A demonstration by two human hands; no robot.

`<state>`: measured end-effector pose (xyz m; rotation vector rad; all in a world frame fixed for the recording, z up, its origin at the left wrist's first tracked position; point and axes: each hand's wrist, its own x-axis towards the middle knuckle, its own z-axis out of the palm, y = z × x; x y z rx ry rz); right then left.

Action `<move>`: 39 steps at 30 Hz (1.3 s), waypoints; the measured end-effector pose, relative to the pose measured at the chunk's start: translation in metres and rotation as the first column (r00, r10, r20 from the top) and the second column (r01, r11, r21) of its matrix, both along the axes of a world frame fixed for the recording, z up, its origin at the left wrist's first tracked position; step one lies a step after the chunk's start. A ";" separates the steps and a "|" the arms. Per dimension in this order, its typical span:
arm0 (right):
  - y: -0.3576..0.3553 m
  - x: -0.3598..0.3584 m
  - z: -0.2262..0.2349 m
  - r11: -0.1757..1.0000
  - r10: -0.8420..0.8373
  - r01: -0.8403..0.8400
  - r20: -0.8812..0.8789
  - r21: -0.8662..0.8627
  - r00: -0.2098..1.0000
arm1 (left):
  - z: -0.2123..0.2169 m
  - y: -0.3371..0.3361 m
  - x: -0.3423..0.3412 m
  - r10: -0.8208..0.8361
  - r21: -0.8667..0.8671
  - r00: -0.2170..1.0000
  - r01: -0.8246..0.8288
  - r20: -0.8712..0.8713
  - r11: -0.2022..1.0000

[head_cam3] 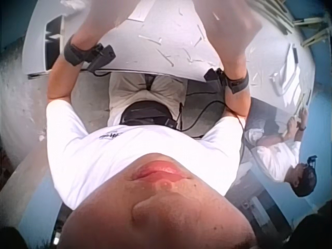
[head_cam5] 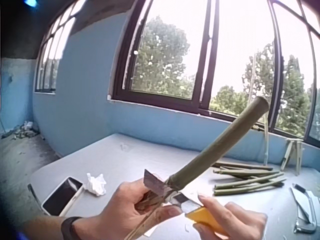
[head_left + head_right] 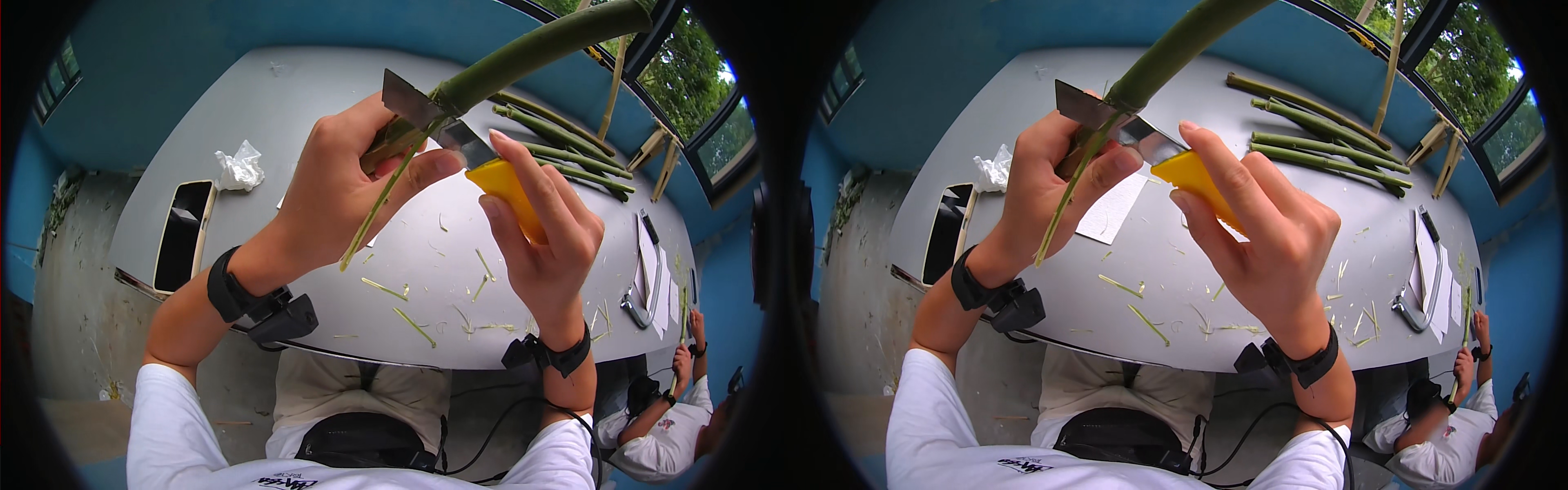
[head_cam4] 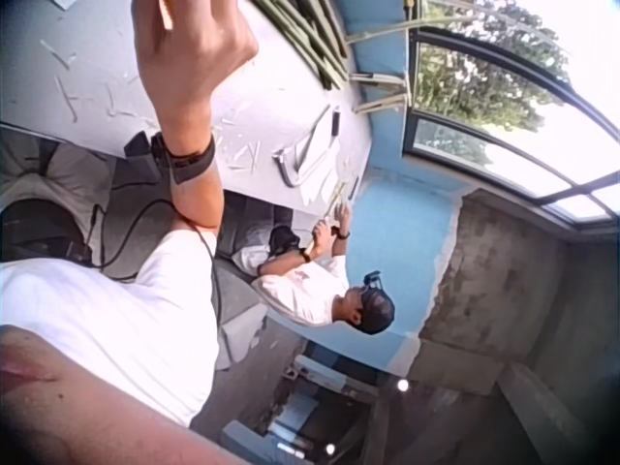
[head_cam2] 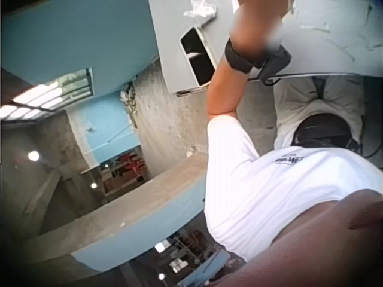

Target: Using a utility knife to shave and cut bamboo stalks at a workshop table.

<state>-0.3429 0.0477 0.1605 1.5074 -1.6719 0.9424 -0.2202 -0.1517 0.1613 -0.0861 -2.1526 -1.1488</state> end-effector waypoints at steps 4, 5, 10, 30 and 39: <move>0.001 0.001 0.002 1.000 -0.002 0.002 -0.032 -0.005 0.999 | 0.001 0.003 0.002 0.029 -0.020 1.000 -0.029 0.003 0.999; 0.002 0.001 0.002 1.000 -0.001 0.001 -0.037 -0.006 0.999 | 0.002 0.004 0.003 0.041 -0.029 0.999 -0.041 0.001 0.999; 0.003 0.003 0.000 1.000 0.020 -0.020 -0.021 -0.022 1.000 | 0.001 0.007 0.003 0.112 -0.072 0.993 -0.110 0.027 0.991; 0.000 -0.005 -0.005 0.998 0.062 -0.062 0.068 0.002 0.996 | 0.007 0.000 0.003 -0.098 0.122 0.989 0.085 0.109 0.989; 0.000 -0.004 -0.003 0.994 0.101 -0.104 0.072 0.033 0.992 | 0.007 -0.007 0.003 -0.282 0.211 0.956 0.262 0.073 0.942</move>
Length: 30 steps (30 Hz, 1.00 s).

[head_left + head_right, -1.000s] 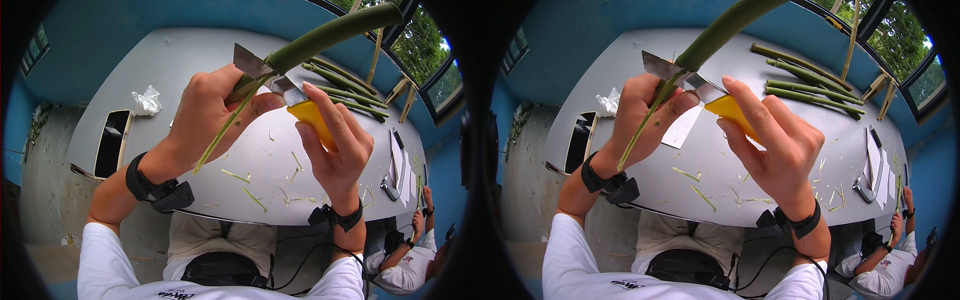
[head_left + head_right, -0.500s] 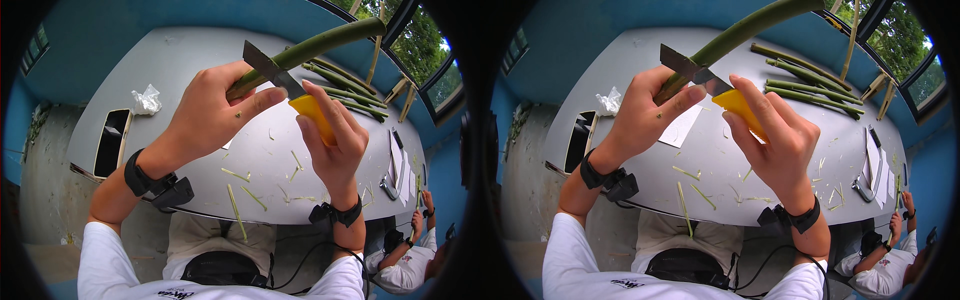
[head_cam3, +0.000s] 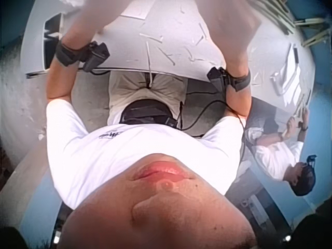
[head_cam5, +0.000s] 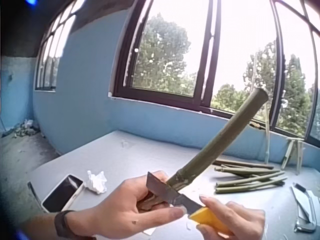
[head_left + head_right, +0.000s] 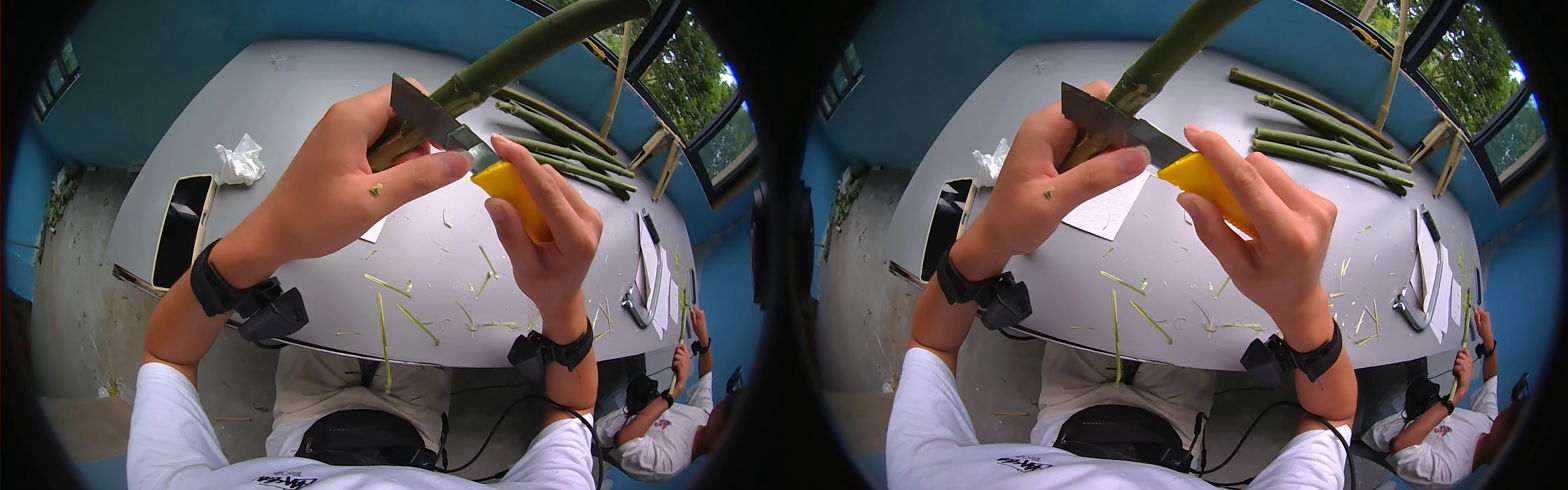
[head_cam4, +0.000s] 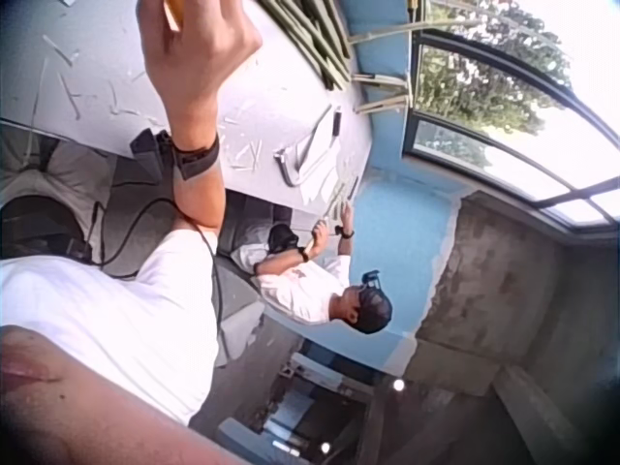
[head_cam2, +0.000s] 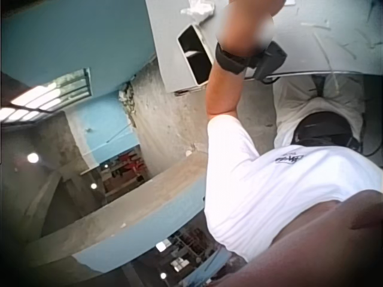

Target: Using a utility knife to shave and cut bamboo stalks at a workshop table.

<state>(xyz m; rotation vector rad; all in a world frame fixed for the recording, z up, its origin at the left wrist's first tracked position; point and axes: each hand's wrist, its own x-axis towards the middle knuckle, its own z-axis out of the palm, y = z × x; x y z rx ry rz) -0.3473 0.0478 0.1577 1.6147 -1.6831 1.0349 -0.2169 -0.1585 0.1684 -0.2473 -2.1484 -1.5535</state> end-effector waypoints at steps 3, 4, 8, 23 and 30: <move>0.000 0.000 0.000 1.000 0.022 -0.022 0.006 0.004 1.000 | 0.002 -0.003 0.001 -0.040 0.016 0.997 0.039 0.064 0.999; 0.000 0.000 0.000 1.000 0.030 -0.030 0.010 0.002 1.000 | 0.004 -0.004 0.002 -0.051 0.012 0.996 0.050 0.073 0.999; -0.001 -0.002 -0.001 0.998 0.058 -0.058 0.034 0.010 0.998 | 0.000 -0.005 -0.001 -0.066 -0.002 0.996 0.066 0.062 0.998; 0.001 -0.003 -0.007 0.996 -0.016 0.010 0.070 0.090 0.997 | -0.007 -0.011 -0.012 -0.165 0.093 0.985 0.160 0.048 0.983; 0.002 0.000 -0.006 0.998 -0.036 0.036 0.003 0.049 0.999 | -0.008 -0.010 -0.010 -0.145 0.046 0.989 0.143 0.037 0.989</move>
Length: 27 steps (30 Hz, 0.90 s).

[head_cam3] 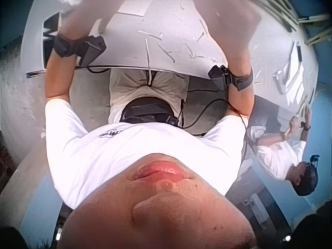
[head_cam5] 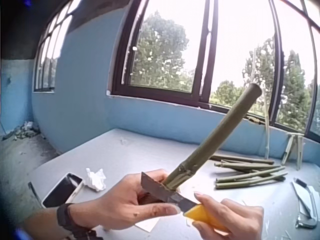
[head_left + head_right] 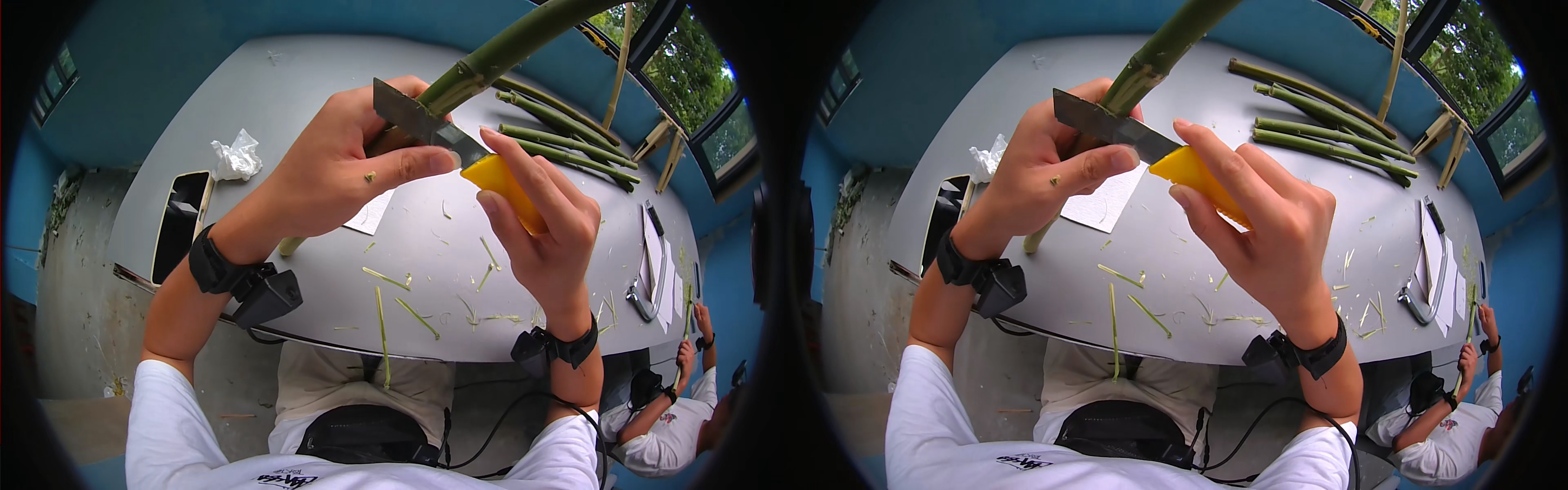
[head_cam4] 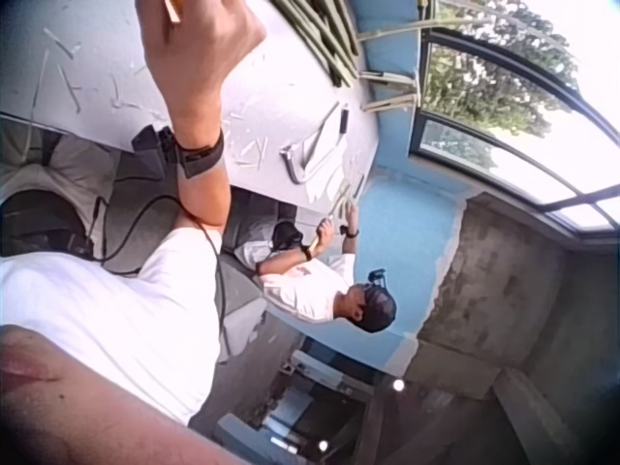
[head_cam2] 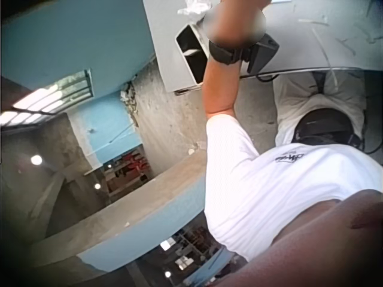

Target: Using a utility knife to shave and cut bamboo stalks at a workshop table.

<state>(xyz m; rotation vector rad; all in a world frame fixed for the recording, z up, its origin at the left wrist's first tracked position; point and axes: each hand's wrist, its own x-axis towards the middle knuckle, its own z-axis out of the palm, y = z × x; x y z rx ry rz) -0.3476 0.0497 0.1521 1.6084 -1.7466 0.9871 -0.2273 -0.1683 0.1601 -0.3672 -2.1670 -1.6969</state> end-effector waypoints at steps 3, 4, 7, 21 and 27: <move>0.002 0.002 0.002 0.999 -0.041 0.041 -0.046 0.010 0.998 | 0.001 0.001 0.001 0.011 -0.020 1.000 -0.011 -0.016 1.000; 0.002 0.002 0.002 0.999 -0.050 0.050 -0.055 0.004 0.997 | 0.002 0.003 0.001 0.047 -0.053 0.998 -0.049 -0.029 0.997; 0.002 0.002 0.003 0.998 -0.058 0.055 -0.070 -0.044 0.996 | 0.005 0.007 0.002 0.130 -0.111 0.989 -0.136 -0.065 0.984; 0.006 0.007 0.004 0.994 -0.100 0.094 -0.118 -0.053 0.988 | 0.005 0.014 0.009 0.408 -0.157 0.906 -0.421 -0.110 0.893; -0.001 0.013 0.008 0.985 -0.056 0.033 -0.133 -0.169 0.989 | 0.013 0.025 0.012 0.377 -0.090 0.926 -0.378 -0.032 0.921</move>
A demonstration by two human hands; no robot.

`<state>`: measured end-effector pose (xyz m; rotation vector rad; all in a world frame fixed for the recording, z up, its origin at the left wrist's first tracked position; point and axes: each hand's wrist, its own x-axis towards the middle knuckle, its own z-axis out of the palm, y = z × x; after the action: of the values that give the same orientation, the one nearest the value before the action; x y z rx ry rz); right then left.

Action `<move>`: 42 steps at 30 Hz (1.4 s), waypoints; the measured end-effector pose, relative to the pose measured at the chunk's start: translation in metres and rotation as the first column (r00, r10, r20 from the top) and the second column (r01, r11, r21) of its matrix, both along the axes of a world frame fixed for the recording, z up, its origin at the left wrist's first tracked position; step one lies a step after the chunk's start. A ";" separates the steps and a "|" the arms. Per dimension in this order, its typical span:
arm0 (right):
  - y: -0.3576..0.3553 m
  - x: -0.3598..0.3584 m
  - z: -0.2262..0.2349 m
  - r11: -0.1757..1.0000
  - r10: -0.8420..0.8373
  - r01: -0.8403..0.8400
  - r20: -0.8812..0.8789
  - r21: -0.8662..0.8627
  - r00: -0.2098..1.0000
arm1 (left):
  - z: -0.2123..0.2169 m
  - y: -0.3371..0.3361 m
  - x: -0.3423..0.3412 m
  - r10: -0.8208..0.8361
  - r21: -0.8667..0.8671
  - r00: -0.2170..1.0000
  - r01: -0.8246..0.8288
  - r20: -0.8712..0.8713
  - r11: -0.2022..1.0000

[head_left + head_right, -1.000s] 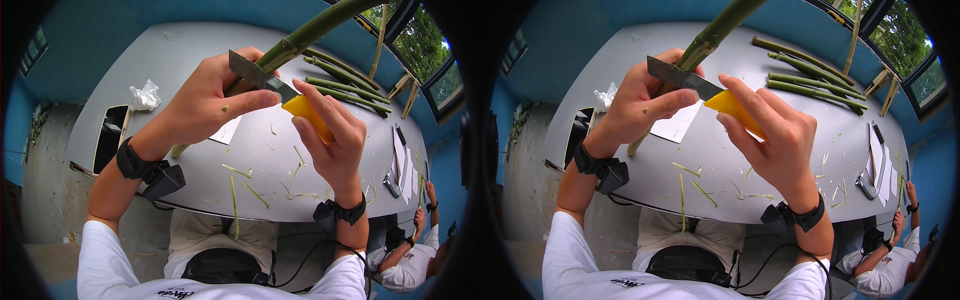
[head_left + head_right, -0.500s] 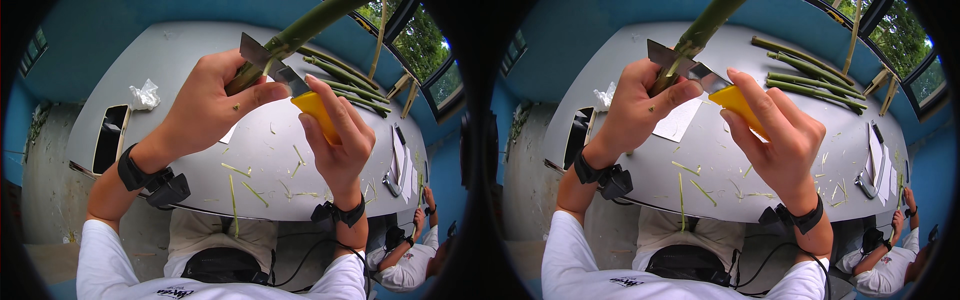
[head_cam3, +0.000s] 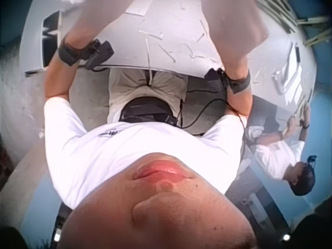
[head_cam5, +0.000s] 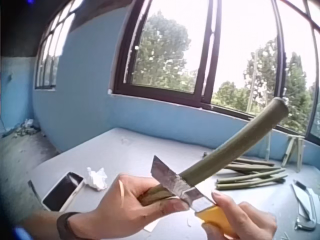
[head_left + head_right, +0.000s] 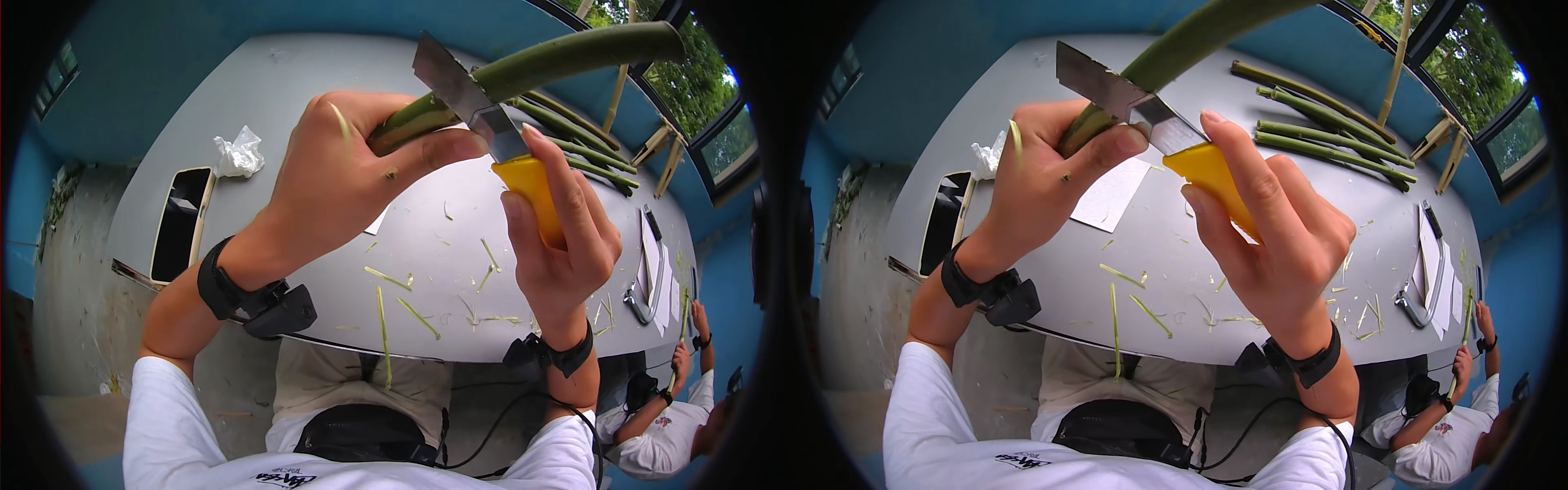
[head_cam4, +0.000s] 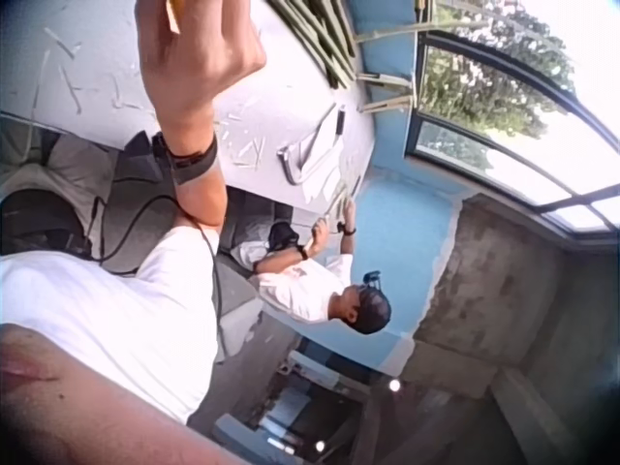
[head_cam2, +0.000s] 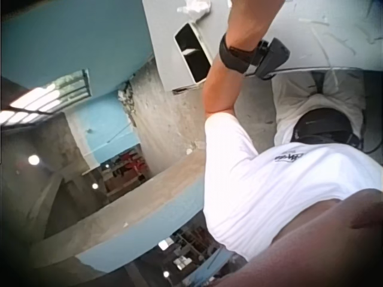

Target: Using a utility knife to shave and cut bamboo stalks at a workshop table.

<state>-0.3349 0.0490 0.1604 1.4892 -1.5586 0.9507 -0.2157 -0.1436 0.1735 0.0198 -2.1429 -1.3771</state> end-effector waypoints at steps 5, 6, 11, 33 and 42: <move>0.001 -0.003 -0.001 0.998 0.056 -0.057 0.067 0.008 0.996 | 0.008 -0.005 0.002 -0.020 -0.085 0.999 0.024 0.048 0.996; 0.001 -0.005 -0.003 0.997 0.069 -0.070 0.083 0.012 0.994 | 0.009 -0.007 0.002 -0.035 -0.083 0.998 0.040 0.055 0.996; 0.002 -0.009 -0.004 0.994 0.109 -0.110 0.160 -0.001 0.981 | 0.006 -0.018 0.007 -0.251 0.096 0.968 0.250 -0.007 0.963; 0.007 -0.012 -0.008 0.998 0.005 -0.026 0.357 0.054 0.934 | -0.024 -0.022 -0.015 -0.505 0.353 0.863 0.477 -0.014 0.805; 0.005 -0.011 -0.009 0.996 -0.004 -0.037 0.425 0.087 0.905 | -0.039 -0.020 -0.026 -0.538 0.258 0.840 0.538 -0.077 0.803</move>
<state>-0.3458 0.0545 0.1519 1.4211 -1.9221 1.2936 -0.2420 -0.1637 0.1342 -0.5255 -2.0201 -1.9843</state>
